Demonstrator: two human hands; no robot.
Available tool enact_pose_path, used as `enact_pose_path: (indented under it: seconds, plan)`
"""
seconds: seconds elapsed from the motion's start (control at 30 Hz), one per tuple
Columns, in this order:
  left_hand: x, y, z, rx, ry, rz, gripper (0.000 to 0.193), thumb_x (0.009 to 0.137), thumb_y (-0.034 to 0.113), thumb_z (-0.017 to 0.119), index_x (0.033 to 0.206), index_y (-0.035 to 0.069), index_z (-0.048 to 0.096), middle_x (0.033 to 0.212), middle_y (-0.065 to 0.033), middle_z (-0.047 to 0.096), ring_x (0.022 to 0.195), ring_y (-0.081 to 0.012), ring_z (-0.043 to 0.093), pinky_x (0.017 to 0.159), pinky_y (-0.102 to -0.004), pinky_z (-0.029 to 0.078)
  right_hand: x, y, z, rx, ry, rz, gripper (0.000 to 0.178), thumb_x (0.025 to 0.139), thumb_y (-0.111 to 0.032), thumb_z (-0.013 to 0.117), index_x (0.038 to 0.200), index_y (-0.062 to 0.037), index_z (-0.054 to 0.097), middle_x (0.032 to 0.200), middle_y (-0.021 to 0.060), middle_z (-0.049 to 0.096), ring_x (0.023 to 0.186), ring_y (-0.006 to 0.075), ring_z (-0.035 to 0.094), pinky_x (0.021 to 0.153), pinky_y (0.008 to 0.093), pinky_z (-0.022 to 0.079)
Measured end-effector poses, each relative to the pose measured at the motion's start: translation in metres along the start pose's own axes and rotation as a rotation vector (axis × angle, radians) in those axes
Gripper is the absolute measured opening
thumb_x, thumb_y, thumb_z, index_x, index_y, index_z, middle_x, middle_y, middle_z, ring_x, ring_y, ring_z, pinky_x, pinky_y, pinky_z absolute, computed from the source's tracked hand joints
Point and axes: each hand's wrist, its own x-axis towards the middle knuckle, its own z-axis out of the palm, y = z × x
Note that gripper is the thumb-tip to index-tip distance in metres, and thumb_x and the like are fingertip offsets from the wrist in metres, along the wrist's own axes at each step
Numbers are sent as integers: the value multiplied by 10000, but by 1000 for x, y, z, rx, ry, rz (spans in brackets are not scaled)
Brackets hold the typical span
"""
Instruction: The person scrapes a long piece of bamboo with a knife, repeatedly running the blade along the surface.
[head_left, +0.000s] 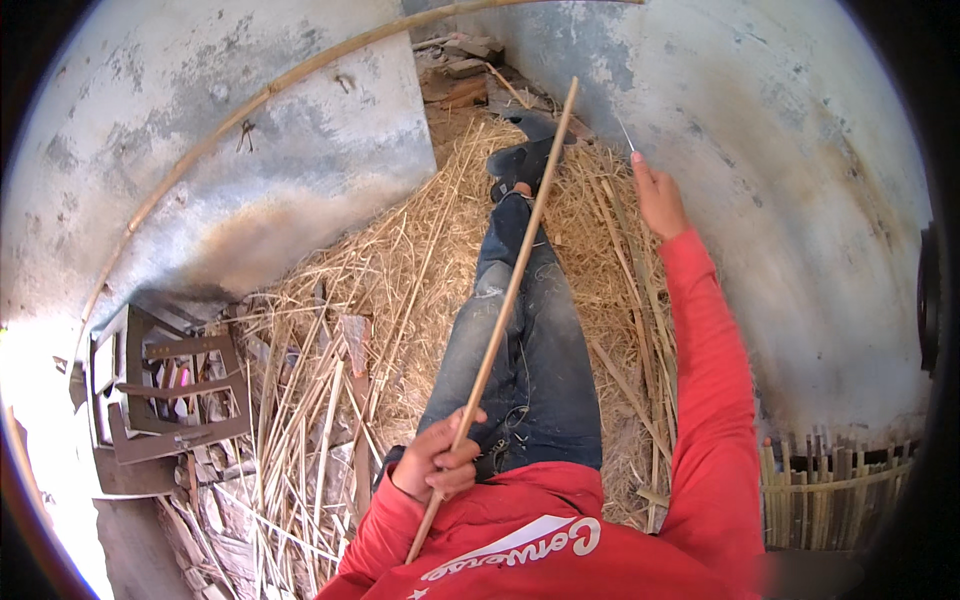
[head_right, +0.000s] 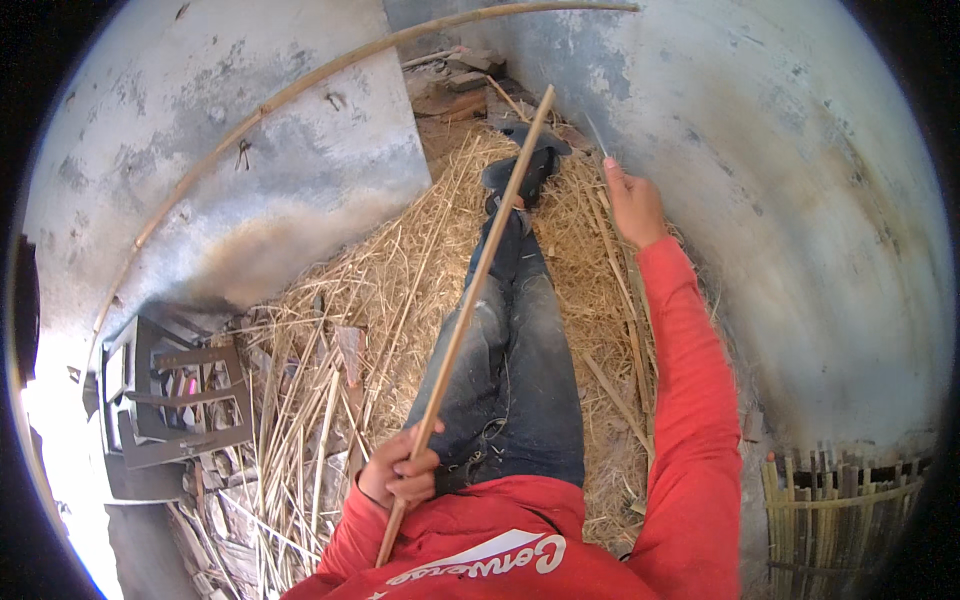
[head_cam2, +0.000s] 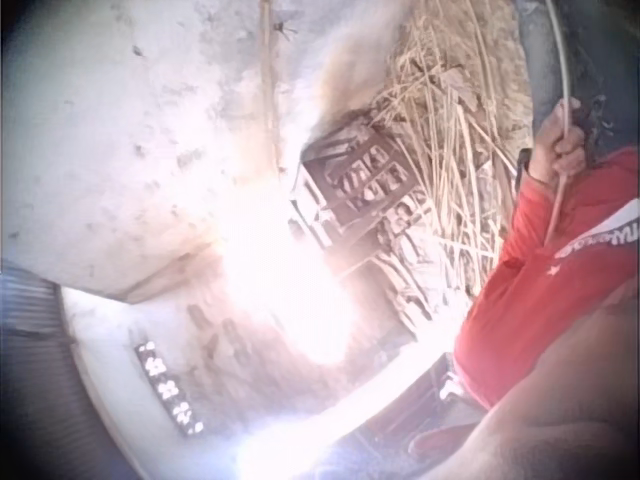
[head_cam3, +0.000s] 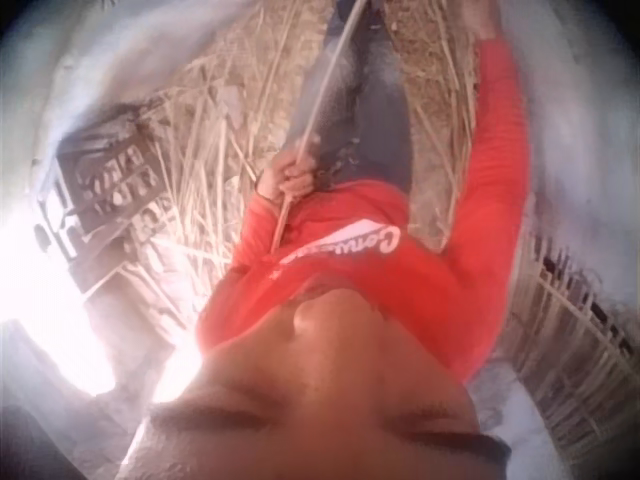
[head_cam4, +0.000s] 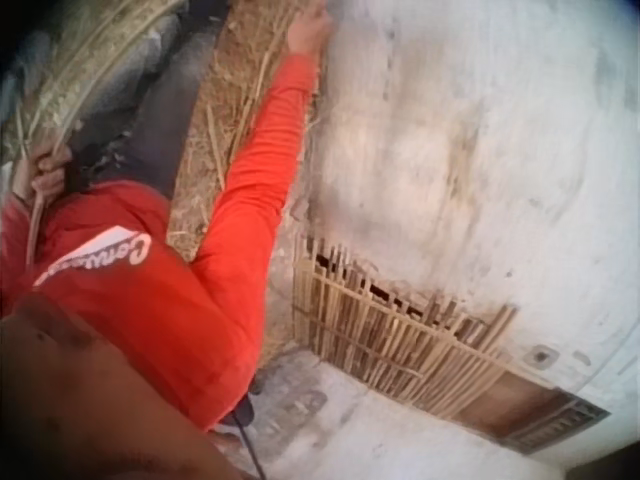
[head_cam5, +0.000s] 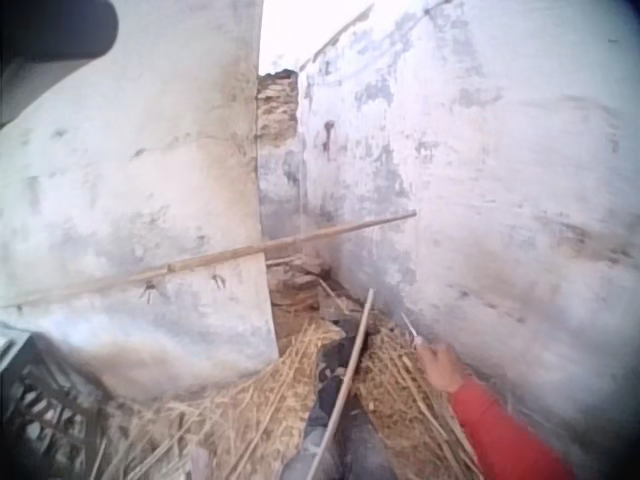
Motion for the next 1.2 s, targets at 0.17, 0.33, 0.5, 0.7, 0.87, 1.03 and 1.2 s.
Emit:
enact_pose_path:
  seconds: [0.17,0.33,0.5,0.7,0.87,1.03,1.2]
  plan:
    - [0,11,8,-133,27,23,452,1144,321,374,1574,188,349,594,73,358,403,-43,402,409,-214,340,-55,-73,16,253,-67,-179,589,1101,-495,440,875,-2,670,659,122,571,596,241,512,614,414,441]
    - [5,7,18,-62,-31,56,554,1134,270,418,1652,230,225,589,63,360,405,-57,396,411,-220,344,-47,-96,12,287,31,-214,290,1075,-273,565,1247,-76,692,715,100,638,651,184,613,649,343,500]
    - [8,1,25,77,-34,78,574,1129,250,441,1660,247,224,585,50,341,410,-67,367,414,-225,331,-19,-104,9,365,63,-229,346,1042,-135,597,1377,-162,677,848,128,731,675,134,631,668,313,529]
    - [6,0,32,271,73,202,519,1133,217,433,1639,230,317,583,41,328,388,-69,340,422,-223,337,-34,-107,23,288,-43,-348,300,1026,-95,610,1289,-146,743,936,104,769,713,97,624,689,287,528]
    - [7,0,26,310,176,239,503,1133,194,424,1630,219,343,580,42,318,377,-70,327,413,-222,333,-116,-147,37,353,-372,-414,298,1019,-56,604,1293,-68,722,1137,155,775,973,122,721,872,290,569]
    - [8,-3,34,379,163,240,497,1134,193,422,1626,205,350,578,36,324,372,-68,318,403,-223,329,-72,-119,22,307,0,-303,295,1012,-48,599,1278,-45,724,1190,185,756,1007,177,755,889,307,574]
    - [7,6,34,386,218,303,493,1134,198,419,1623,192,355,572,32,329,371,-71,314,400,-225,331,-140,-137,50,427,-152,-510,279,976,-52,613,1209,-76,765,1096,157,776,705,130,711,646,306,551]
